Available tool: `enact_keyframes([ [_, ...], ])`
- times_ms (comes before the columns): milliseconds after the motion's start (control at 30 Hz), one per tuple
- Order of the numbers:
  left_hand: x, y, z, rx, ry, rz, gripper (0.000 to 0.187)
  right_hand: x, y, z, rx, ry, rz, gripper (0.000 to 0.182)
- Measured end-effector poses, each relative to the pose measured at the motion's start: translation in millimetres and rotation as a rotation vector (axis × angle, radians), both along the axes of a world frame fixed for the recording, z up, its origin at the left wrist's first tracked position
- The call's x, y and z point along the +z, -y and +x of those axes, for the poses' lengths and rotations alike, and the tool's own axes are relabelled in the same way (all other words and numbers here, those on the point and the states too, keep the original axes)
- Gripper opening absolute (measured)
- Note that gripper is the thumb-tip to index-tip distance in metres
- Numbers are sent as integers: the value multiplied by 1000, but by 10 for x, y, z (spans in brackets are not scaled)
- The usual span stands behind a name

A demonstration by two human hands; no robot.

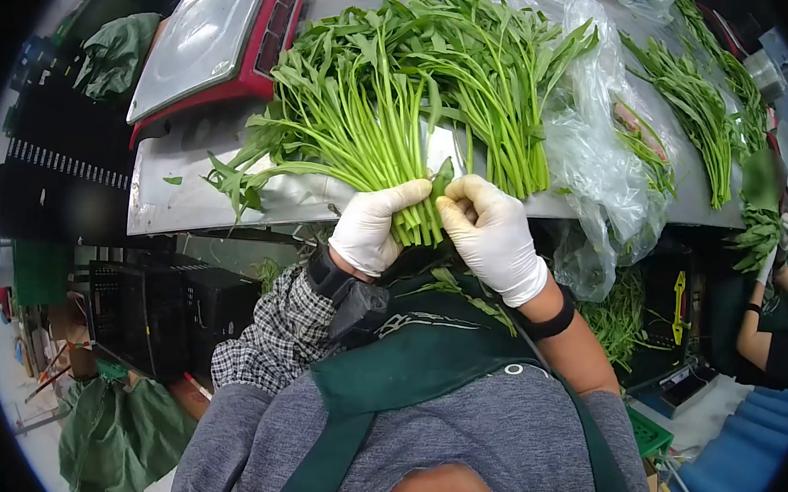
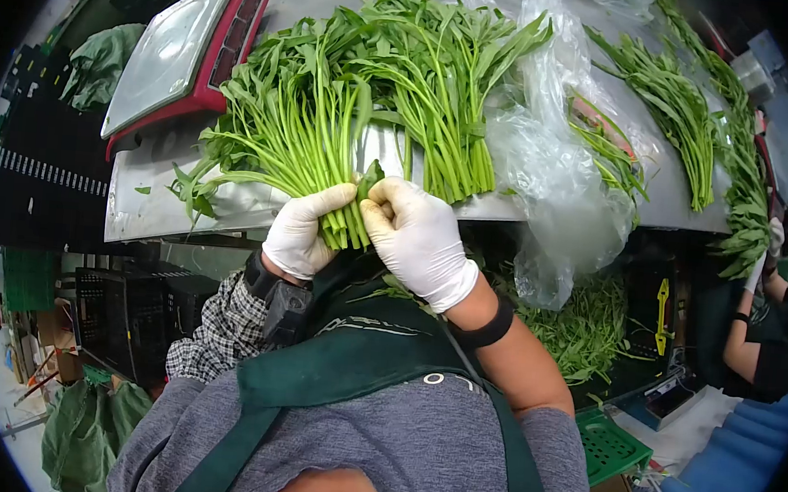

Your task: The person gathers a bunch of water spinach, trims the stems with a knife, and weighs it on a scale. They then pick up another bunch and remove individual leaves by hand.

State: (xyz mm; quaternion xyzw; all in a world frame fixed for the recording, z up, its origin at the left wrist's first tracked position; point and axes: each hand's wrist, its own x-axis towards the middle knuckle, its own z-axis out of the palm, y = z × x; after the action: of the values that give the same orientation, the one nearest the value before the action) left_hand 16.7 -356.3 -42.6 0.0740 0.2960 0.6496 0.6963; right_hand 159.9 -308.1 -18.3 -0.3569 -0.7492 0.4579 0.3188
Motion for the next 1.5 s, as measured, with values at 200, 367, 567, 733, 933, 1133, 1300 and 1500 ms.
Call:
enact_keyframes([
  [200,-13,-21,-74,14,26,-68,23,39,-45,140,-59,34,-60,7],
  [367,-58,-13,-154,13,80,-57,24,193,0,622,-52,214,75,10],
  [567,-92,-21,-102,-88,110,-20,25,426,-45,993,-34,496,235,14],
  [733,-46,52,-117,-111,54,-36,22,202,-183,161,36,156,406,19],
  [933,-45,57,-106,-34,18,-28,27,76,-245,-251,84,61,99,15],
  [1133,-49,55,-42,-47,109,-51,25,-11,-198,-160,98,-47,291,8],
  [1300,-73,51,-8,-62,123,-19,21,-28,-205,-93,130,-49,285,7],
  [1500,27,59,-93,-23,179,6,17,252,-43,456,71,-241,256,6],
])
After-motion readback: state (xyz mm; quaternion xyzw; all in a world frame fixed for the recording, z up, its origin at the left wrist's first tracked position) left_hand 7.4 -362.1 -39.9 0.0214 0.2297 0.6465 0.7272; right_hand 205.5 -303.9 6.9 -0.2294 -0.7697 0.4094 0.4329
